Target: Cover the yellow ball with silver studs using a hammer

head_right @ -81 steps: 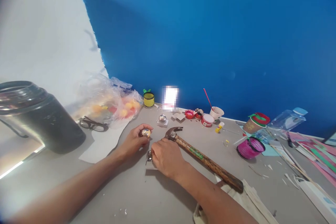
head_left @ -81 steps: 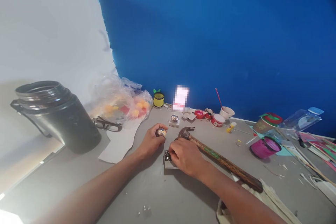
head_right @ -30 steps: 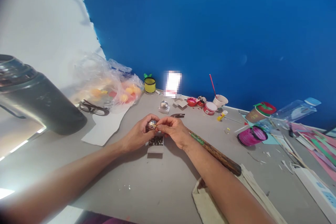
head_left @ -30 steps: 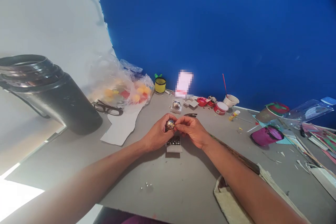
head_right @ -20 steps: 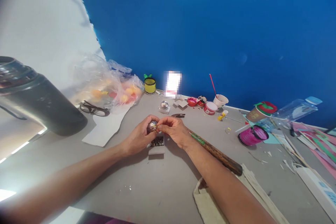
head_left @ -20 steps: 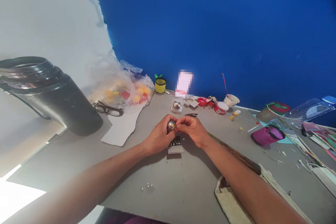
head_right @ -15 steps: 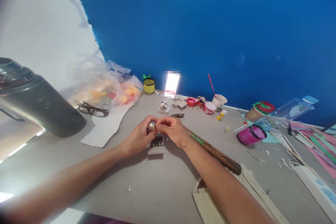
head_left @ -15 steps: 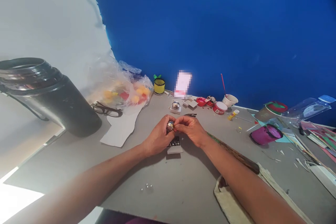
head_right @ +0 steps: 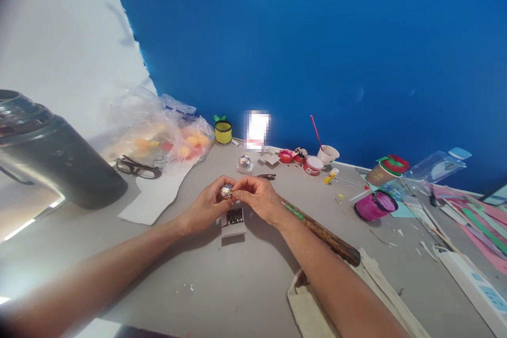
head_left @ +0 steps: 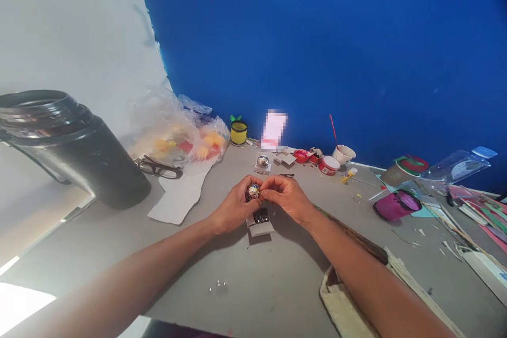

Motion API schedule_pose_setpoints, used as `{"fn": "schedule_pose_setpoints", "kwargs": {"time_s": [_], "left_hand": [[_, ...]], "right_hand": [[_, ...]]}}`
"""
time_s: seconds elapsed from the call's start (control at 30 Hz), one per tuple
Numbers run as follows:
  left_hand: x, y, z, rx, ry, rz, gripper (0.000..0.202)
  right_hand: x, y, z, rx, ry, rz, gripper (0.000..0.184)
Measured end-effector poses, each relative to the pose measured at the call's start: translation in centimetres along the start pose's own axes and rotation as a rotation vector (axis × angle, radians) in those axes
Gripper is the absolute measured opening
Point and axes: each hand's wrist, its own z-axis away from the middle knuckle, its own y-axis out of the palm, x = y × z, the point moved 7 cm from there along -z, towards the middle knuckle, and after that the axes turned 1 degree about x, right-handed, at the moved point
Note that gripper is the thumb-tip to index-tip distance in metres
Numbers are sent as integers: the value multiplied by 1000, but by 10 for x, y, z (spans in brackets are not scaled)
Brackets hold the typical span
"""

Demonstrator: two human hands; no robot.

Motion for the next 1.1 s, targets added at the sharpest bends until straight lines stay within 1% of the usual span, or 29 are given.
{"fn": "schedule_pose_setpoints", "kwargs": {"time_s": [0.13, 0.27, 0.4, 0.6, 0.8, 0.93, 1.1], "left_hand": [[-5, 1, 2, 21, 0, 13, 23], [-10, 2, 3, 36, -8, 38, 25], [-8, 2, 3, 38, 1, 5, 24], [-3, 3, 3, 30, 17, -28, 23], [-3, 3, 4, 9, 7, -75, 24], [-2, 2, 5, -25, 19, -128, 24], [-3, 0, 7, -117, 59, -258, 22]], "right_hand": [[-1, -3, 0, 23, 35, -9, 23], [-3, -6, 1, 6, 97, -29, 28], [-8, -6, 2, -7, 148, -93, 34], [-9, -6, 2, -12, 143, -60, 33], [-7, -6, 2, -32, 153, -13, 33], [-7, -6, 3, -50, 139, -6, 33], [-6, -2, 5, -97, 114, 7, 33]]}}
